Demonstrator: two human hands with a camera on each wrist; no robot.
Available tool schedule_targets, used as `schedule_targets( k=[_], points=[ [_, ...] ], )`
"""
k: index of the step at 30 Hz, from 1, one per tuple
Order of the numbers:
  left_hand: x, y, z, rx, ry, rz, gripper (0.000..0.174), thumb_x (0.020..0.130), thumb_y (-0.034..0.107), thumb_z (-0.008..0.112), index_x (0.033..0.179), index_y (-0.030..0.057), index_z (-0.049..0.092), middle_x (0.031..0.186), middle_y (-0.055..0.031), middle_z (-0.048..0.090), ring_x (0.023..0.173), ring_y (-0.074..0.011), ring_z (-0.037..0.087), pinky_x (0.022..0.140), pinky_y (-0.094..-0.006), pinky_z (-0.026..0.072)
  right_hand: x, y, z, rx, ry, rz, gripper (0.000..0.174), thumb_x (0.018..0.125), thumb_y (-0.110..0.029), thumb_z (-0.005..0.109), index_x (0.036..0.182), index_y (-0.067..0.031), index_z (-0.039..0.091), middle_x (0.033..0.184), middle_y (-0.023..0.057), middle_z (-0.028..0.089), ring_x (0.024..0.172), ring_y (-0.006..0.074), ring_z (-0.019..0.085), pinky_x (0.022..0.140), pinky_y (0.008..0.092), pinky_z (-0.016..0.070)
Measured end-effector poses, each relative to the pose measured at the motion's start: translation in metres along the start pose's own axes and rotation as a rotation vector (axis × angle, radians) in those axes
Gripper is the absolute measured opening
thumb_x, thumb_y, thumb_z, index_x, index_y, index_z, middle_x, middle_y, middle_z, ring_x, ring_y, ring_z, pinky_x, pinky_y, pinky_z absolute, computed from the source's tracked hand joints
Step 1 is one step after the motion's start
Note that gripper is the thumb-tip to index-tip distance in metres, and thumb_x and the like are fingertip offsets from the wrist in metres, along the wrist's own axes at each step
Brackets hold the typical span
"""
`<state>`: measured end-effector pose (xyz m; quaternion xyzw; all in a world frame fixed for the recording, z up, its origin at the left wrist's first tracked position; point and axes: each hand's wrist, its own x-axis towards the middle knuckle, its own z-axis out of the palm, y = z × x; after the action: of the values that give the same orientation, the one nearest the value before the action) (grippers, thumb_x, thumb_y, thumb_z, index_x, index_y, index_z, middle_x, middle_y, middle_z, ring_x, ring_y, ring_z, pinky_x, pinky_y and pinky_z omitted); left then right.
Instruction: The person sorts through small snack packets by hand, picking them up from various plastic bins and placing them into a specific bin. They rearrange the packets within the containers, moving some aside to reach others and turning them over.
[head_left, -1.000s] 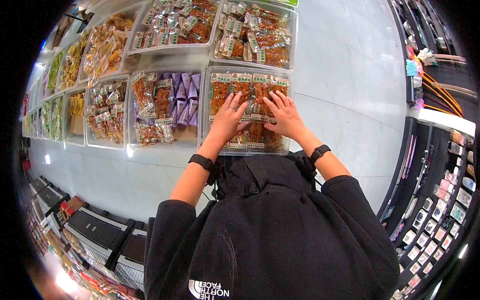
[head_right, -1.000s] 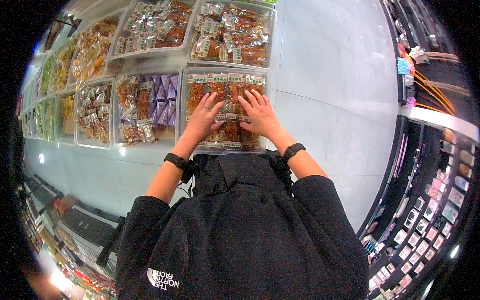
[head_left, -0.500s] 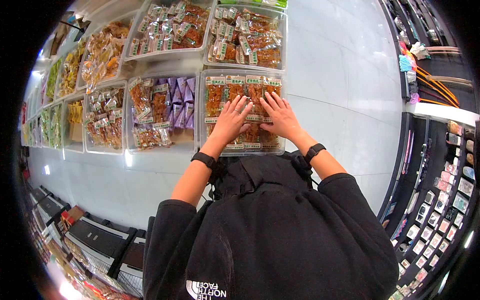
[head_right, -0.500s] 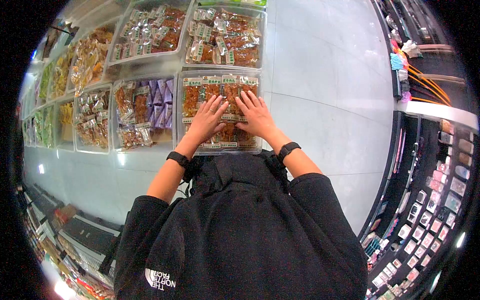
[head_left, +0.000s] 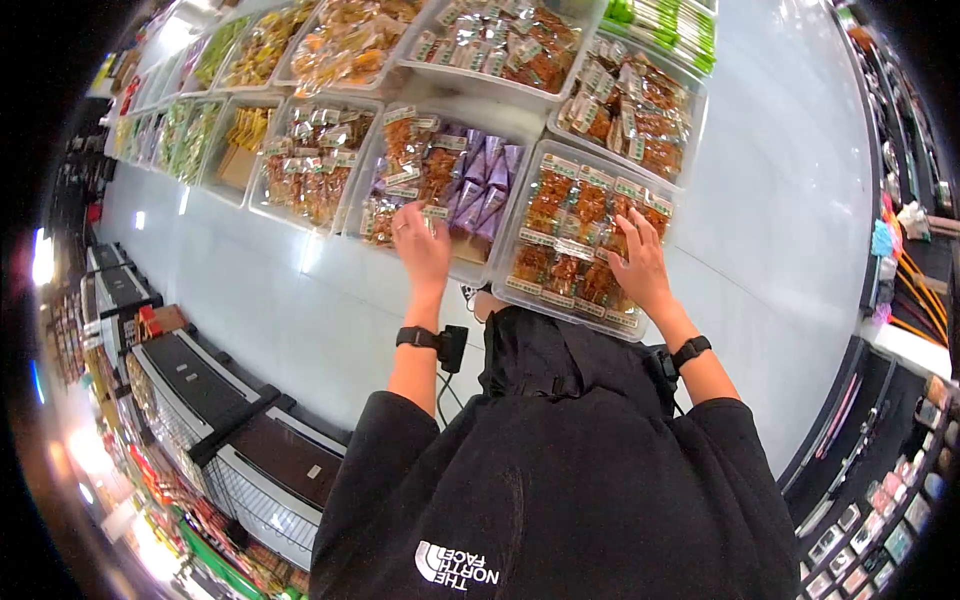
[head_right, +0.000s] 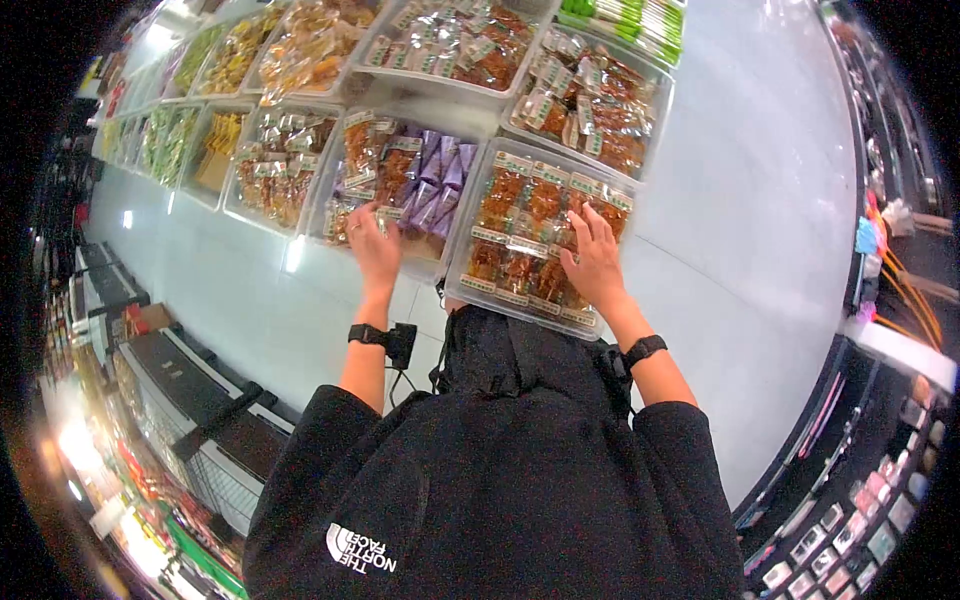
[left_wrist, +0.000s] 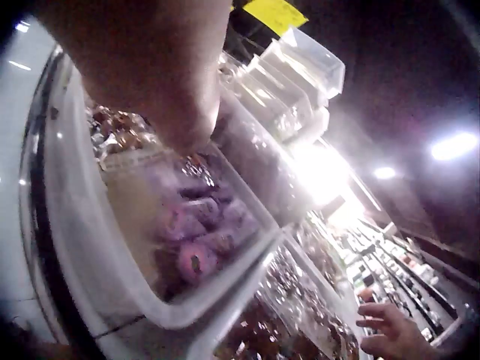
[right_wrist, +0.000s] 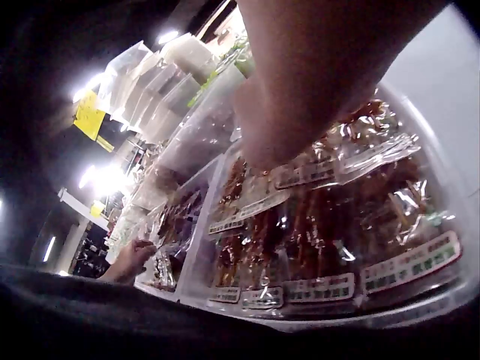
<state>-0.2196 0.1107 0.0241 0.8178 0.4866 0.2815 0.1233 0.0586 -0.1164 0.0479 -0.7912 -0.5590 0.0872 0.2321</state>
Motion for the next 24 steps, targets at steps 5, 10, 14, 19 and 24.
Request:
schedule_targets(
  k=[5, 10, 14, 19, 24],
  points=[
    [-0.012, -0.005, -0.011, 0.032, -0.101, -0.093, 0.059, 0.075, 0.029, 0.074, 0.116, -0.0037, 0.047, 0.113, -0.0243, 0.054, 0.110, -0.0392, 0.048, 0.096, -0.0471, 0.0366, 0.033, -0.047, 0.017, 0.199, 0.011, -0.127, 0.050, 0.077, -0.008, 0.063, 0.125, -0.0044, 0.047, 0.126, 0.0196, 0.048, 0.117, 0.0374, 0.046, 0.099, 0.0434, 0.0396],
    [-0.021, -0.008, 0.016, 0.237, -0.027, -0.099, 0.059, 0.069, 0.027, 0.078, 0.112, -0.0010, 0.048, 0.119, -0.0198, 0.053, 0.121, -0.0370, 0.043, 0.100, -0.0460, 0.0354, 0.047, -0.088, 0.055, 0.379, -0.217, -0.257, 0.036, 0.080, -0.012, 0.056, 0.115, -0.0018, 0.054, 0.111, 0.0190, 0.058, 0.103, 0.0354, 0.056, 0.090, 0.0414, 0.0455],
    [-0.012, 0.000, -0.001, 0.233, -0.186, -0.124, 0.054, 0.070, 0.025, 0.078, 0.109, -0.0002, 0.050, 0.120, -0.0198, 0.052, 0.116, -0.0370, 0.046, 0.096, -0.0447, 0.0394, 0.044, -0.110, 0.060, 0.419, -0.373, -0.268, 0.033, 0.081, -0.015, 0.053, 0.111, -0.0044, 0.057, 0.100, 0.0172, 0.062, 0.096, 0.0352, 0.059, 0.085, 0.0417, 0.0474],
    [-0.014, -0.012, -0.009, 0.212, -0.195, -0.089, 0.033, 0.074, 0.019, 0.072, 0.098, 0.0039, 0.054, 0.104, -0.0147, 0.055, 0.097, -0.0348, 0.055, 0.082, -0.0438, 0.0459, 0.036, -0.094, 0.060, 0.461, -0.362, -0.231, 0.022, 0.081, -0.016, 0.053, 0.097, -0.0040, 0.062, 0.095, 0.0175, 0.064, 0.090, 0.0361, 0.060, 0.079, 0.0431, 0.0485],
    [-0.018, -0.015, -0.006, 0.225, -0.080, 0.123, 0.015, 0.080, 0.014, 0.062, 0.090, 0.0042, 0.055, 0.092, -0.0130, 0.056, 0.085, -0.0349, 0.056, 0.073, -0.0434, 0.0454, 0.027, -0.064, 0.057, 0.575, -0.359, -0.110, 0.023, 0.082, -0.014, 0.057, 0.101, -0.0031, 0.061, 0.092, 0.0173, 0.065, 0.087, 0.0356, 0.062, 0.076, 0.0420, 0.0492]
  ],
)
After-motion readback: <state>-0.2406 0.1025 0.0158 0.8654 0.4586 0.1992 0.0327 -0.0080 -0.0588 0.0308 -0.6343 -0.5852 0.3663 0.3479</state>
